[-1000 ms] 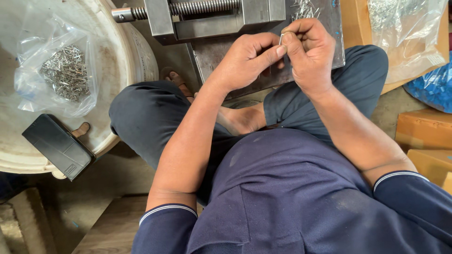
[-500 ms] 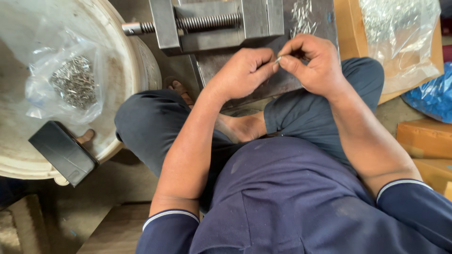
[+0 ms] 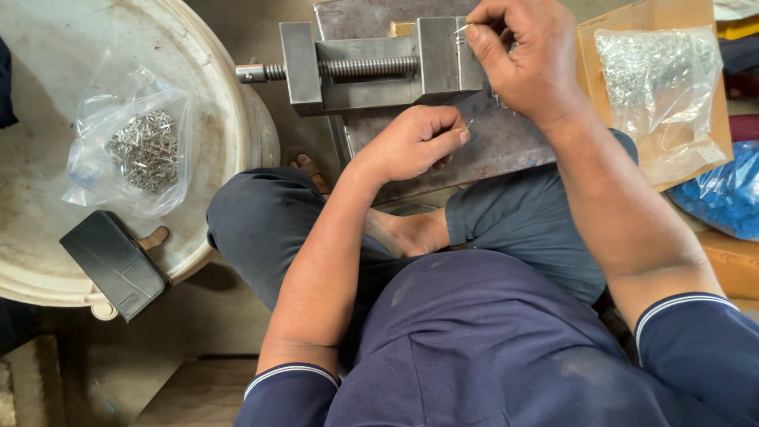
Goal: The person sits on the floor and uses a bench vise to assemble small metal components. They pick up individual pieces from a pile, place them into the vise jaws, and tighten the screw mechanism to secure them.
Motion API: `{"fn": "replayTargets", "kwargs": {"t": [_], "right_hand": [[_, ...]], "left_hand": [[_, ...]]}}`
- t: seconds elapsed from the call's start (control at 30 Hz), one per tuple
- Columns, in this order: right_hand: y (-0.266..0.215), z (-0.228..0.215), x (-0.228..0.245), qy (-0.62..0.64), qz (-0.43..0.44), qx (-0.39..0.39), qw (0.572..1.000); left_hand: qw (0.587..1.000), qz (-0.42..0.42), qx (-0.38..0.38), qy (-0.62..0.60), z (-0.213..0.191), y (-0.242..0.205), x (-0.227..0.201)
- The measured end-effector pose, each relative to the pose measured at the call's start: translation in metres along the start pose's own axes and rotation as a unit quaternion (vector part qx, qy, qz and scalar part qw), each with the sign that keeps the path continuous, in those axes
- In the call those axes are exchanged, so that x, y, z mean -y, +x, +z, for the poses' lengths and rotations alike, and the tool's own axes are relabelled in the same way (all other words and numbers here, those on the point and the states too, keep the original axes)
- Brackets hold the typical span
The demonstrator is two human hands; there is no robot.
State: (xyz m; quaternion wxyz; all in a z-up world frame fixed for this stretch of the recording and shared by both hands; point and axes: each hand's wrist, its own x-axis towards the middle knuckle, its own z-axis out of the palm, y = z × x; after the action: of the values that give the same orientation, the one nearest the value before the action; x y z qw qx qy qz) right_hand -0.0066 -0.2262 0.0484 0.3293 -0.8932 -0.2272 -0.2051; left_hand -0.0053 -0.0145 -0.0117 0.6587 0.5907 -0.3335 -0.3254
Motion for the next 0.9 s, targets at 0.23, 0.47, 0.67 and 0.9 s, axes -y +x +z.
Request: {"fn": "replayTargets", "kwargs": {"t": [0.23,0.47,0.67,0.9], "right_hand": [[0.014,-0.013,0.018,-0.021,0.009,0.041,0.999],[0.015,-0.020,0.024,-0.126,-0.043,0.066,0.989],[-0.028,-0.022,0.033,-0.010,0.083,0.016,0.996],[-0.070,-0.014,0.030,0.192,0.171,0.069,0.964]], "left_hand": [[1.000,-0.017,0.009,-0.010,-0.001,0.002,0.002],[0.999,-0.027,0.007,-0.033,0.001,0.002,0.005],[0.996,-0.013,0.039,-0.084,-0.003,0.001,0.005],[0.976,-0.004,0.064,-0.207,-0.003,-0.004,0.000]]}}
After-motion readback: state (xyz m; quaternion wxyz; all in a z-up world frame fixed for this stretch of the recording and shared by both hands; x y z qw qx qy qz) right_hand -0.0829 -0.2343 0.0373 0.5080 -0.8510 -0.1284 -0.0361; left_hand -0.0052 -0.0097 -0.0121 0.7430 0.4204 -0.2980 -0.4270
